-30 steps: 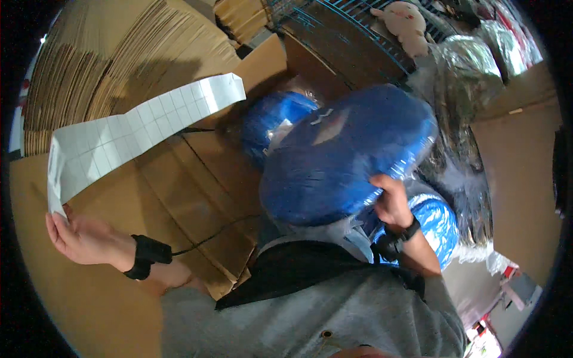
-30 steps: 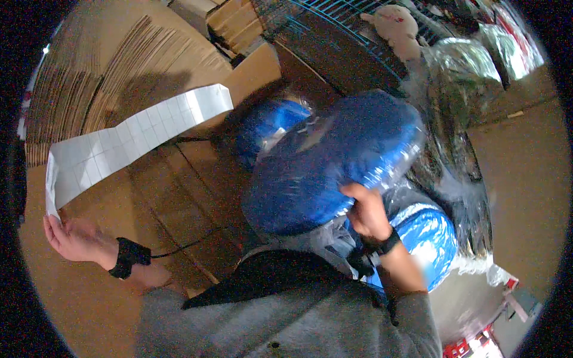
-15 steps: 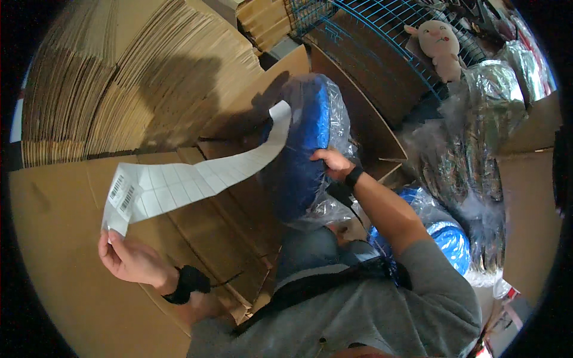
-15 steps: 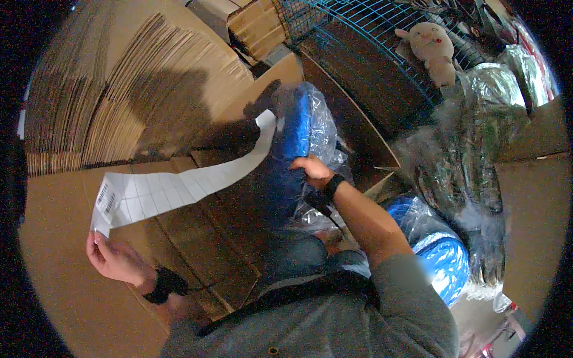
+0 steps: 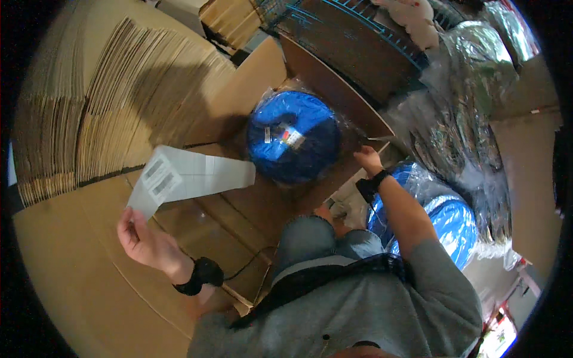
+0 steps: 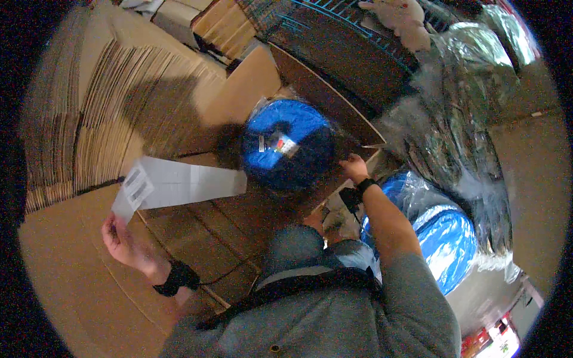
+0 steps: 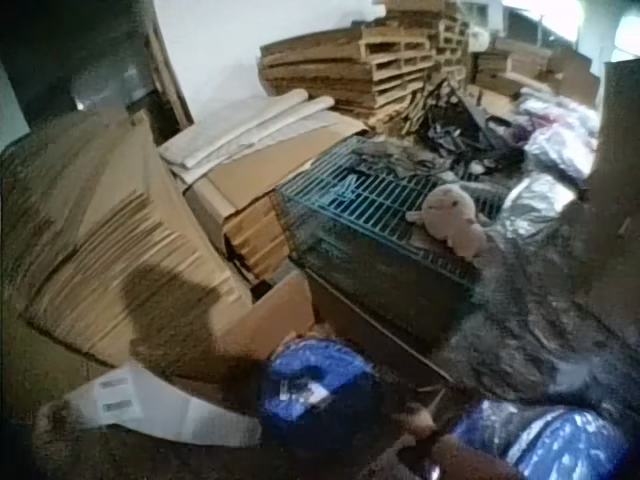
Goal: The person repeatedly tears individual labels from a printed sheet and sticks them onto large blue-wrapped packages. They handle the label sheet and the packages by hand, moving each labeled package aside after application. The process continues across multiple packages in a warehouse setting.
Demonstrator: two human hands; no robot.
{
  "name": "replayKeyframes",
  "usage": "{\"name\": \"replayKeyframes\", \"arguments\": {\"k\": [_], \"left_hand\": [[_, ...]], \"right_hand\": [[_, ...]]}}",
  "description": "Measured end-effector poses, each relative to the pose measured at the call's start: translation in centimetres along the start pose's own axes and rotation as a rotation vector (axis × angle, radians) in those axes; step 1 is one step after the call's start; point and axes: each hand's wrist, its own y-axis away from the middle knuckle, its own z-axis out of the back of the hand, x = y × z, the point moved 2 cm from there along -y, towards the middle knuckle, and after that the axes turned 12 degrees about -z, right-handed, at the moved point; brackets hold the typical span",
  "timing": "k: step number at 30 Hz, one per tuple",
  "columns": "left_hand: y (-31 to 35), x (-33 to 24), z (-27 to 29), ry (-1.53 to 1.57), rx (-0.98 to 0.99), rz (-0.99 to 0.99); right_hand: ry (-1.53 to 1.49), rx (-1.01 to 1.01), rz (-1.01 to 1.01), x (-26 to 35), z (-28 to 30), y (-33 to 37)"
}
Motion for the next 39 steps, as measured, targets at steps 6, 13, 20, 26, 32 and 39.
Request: {"name": "replayKeyframes", "arguments": {"k": [6,13,20,26,32,39], "left_hand": [[3.9,-4.6,-11.1,0.403,0.343,0.291],[8.7,-9.8,-19.3,0.497,0.638,0.315],[15.1,-18.8,-23.0,0.914,0.839,-0.063],[22.1,-26.1,-24.2,1.021,1.219,-0.070],[29.3,-32.1,-25.6,0.910,1.394,-0.219],[37.2,-37.0,-25.0,0.910,1.516,-0.336]], "right_hand": [[-0.033,0.001,0.113,-3.7,7.8,6.3],[-0.218,-0.232,0.022,-15.9,16.3,17.4],[-0.450,-0.641,-0.390,-36.4,16.1,26.4],[-0.618,-0.712,-0.735,-49.6,12.0,27.5],[-1.398,-0.777,-0.636,-58.3,10.6,26.5],[-1.395,-1.024,-0.932,-58.5,15.1,28.7]]}}
